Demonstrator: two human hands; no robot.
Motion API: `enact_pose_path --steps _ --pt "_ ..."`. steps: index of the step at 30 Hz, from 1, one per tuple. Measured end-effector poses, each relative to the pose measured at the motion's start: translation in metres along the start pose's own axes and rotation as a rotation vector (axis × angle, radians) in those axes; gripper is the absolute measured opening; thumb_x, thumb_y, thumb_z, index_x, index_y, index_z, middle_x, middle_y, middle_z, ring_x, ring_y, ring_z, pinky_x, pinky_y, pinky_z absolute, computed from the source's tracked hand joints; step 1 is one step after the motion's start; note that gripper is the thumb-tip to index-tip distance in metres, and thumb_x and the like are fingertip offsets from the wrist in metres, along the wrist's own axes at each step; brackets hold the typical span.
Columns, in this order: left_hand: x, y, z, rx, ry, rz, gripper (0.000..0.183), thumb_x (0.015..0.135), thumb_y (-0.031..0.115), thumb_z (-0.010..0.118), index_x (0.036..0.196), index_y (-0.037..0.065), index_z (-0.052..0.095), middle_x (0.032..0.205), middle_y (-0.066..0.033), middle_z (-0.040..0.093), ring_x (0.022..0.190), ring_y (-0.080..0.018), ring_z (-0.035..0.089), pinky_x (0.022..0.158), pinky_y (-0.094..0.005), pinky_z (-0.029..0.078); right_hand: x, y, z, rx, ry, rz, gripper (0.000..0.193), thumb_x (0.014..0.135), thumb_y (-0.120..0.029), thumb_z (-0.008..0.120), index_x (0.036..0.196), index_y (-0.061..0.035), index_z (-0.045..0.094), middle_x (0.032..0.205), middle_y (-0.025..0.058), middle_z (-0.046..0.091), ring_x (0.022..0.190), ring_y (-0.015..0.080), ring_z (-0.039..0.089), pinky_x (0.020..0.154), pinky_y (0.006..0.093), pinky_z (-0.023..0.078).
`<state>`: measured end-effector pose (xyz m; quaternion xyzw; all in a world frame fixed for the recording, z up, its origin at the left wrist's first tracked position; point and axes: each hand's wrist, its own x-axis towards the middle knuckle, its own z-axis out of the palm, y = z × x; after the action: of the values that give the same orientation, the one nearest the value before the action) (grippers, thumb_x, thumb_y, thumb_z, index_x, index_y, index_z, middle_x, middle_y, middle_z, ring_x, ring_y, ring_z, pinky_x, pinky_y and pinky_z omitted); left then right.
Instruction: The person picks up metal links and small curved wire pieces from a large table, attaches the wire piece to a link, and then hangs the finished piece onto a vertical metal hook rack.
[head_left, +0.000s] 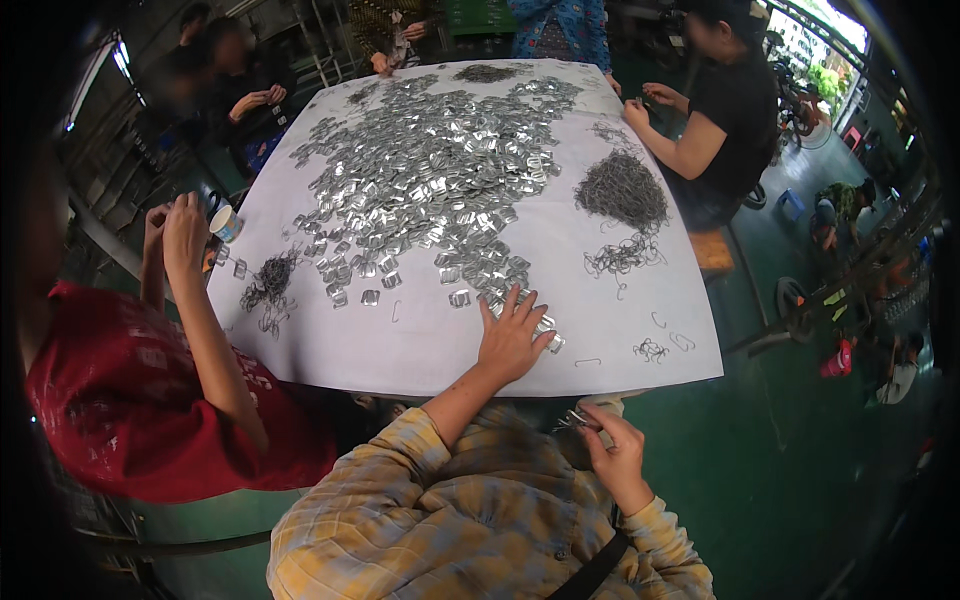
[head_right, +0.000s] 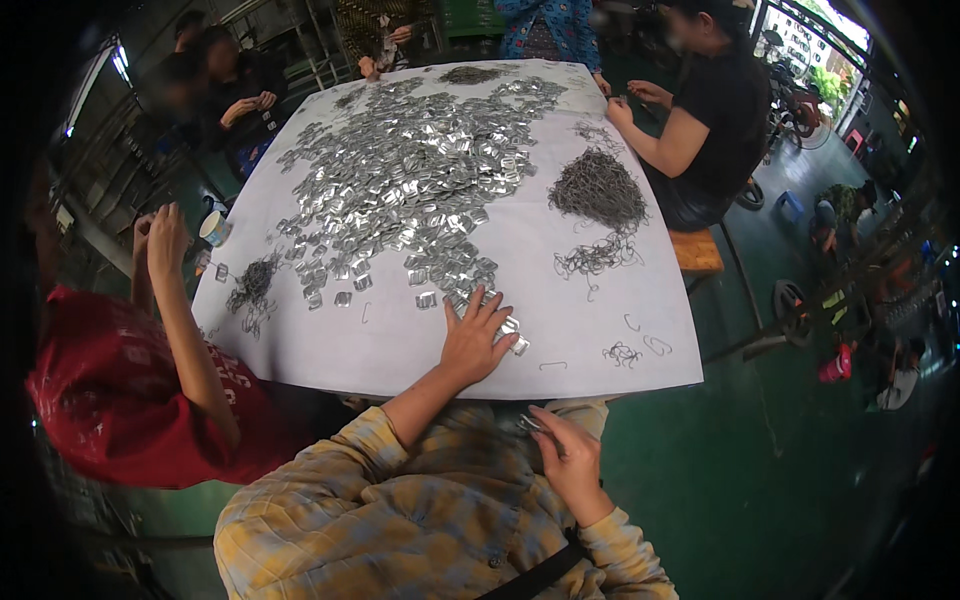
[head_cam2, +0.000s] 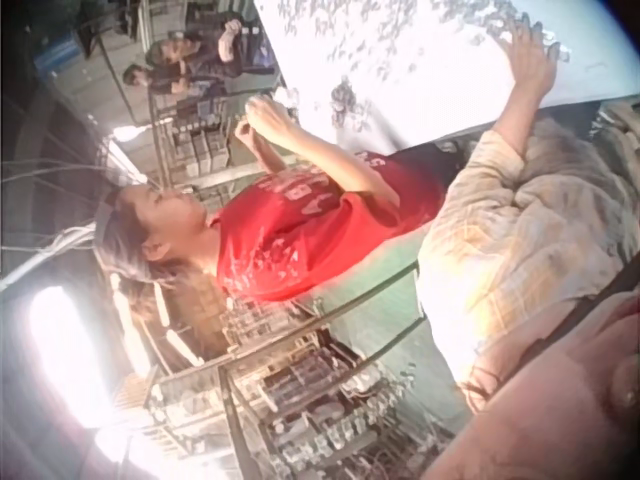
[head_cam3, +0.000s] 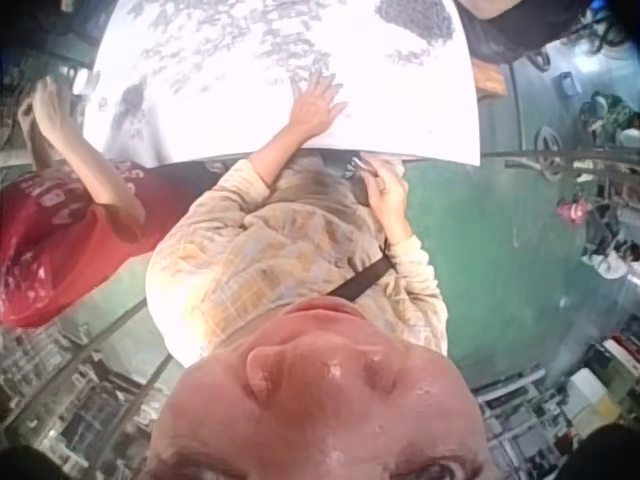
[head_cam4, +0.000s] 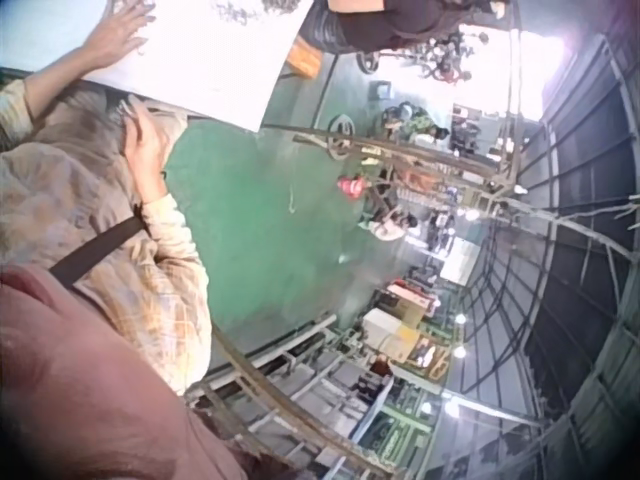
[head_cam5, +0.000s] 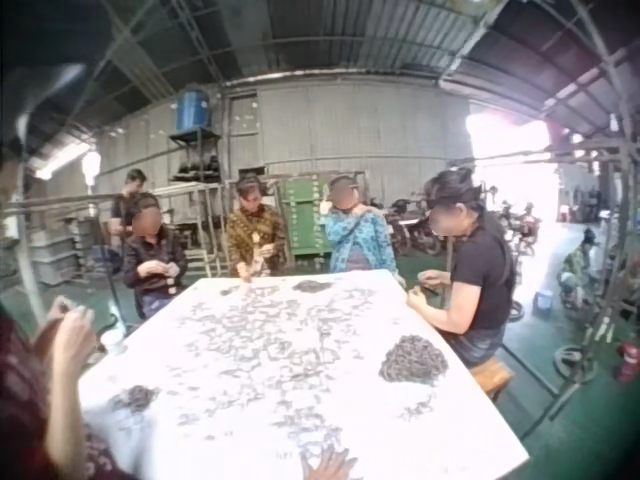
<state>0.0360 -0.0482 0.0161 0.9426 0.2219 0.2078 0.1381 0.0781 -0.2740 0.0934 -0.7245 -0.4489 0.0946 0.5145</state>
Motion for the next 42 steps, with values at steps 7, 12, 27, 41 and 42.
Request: enact_pose_path --steps 7,12,27,41,42 --pt "-0.001 -0.001 -0.002 0.002 -0.008 -0.022 0.041 0.086 0.037 0.053 0.117 0.01 0.053 0.133 -0.0094 0.042 0.132 -0.032 0.024 0.097 -0.0696 0.009 0.001 0.004 0.001 0.0 0.004 -0.018 0.034 0.07 0.004 0.065 0.103 -0.0064 0.065 0.082 0.0133 0.065 0.072 0.0262 0.064 0.064 0.0319 0.05" --pt "0.001 0.001 -0.002 0.001 -0.025 -0.009 0.041 0.086 0.037 0.052 0.117 0.009 0.054 0.134 -0.0099 0.042 0.133 -0.0314 0.023 0.097 -0.0695 0.009 0.001 0.005 -0.001 -0.039 -0.063 -0.035 0.035 0.07 0.008 0.062 0.104 -0.0029 0.063 0.087 0.0141 0.066 0.073 0.0212 0.065 0.066 0.0286 0.051" --pt "0.001 -0.002 0.0 -0.002 0.023 0.013 0.035 0.084 0.032 0.057 0.112 0.011 0.056 0.131 -0.0104 0.045 0.131 -0.0325 0.027 0.095 -0.0704 0.011 0.001 -0.001 0.001 0.007 -0.096 -0.027 0.04 0.072 0.004 0.063 0.11 -0.0078 0.061 0.086 0.015 0.064 0.072 0.0287 0.062 0.065 0.0351 0.05" --pt "0.082 0.025 0.002 -0.309 0.048 0.19 0.012 0.076 0.015 0.064 0.079 0.004 0.066 0.09 -0.0108 0.061 0.084 -0.028 0.056 0.078 -0.0379 0.044 -0.002 0.004 -0.013 0.031 -0.022 0.11 0.049 0.072 0.007 0.062 0.117 -0.0101 0.056 0.086 0.0158 0.065 0.077 0.0254 0.066 0.065 0.0335 0.051" --pt "0.092 0.031 0.013 -0.267 0.033 0.237 0.013 0.075 0.015 0.065 0.079 0.003 0.066 0.085 -0.0123 0.061 0.08 -0.0289 0.058 0.074 -0.037 0.046 -0.003 0.006 -0.012 0.03 -0.027 0.116 0.049 0.072 0.007 0.062 0.117 -0.0101 0.056 0.086 0.0158 0.065 0.077 0.0254 0.066 0.065 0.0335 0.051"
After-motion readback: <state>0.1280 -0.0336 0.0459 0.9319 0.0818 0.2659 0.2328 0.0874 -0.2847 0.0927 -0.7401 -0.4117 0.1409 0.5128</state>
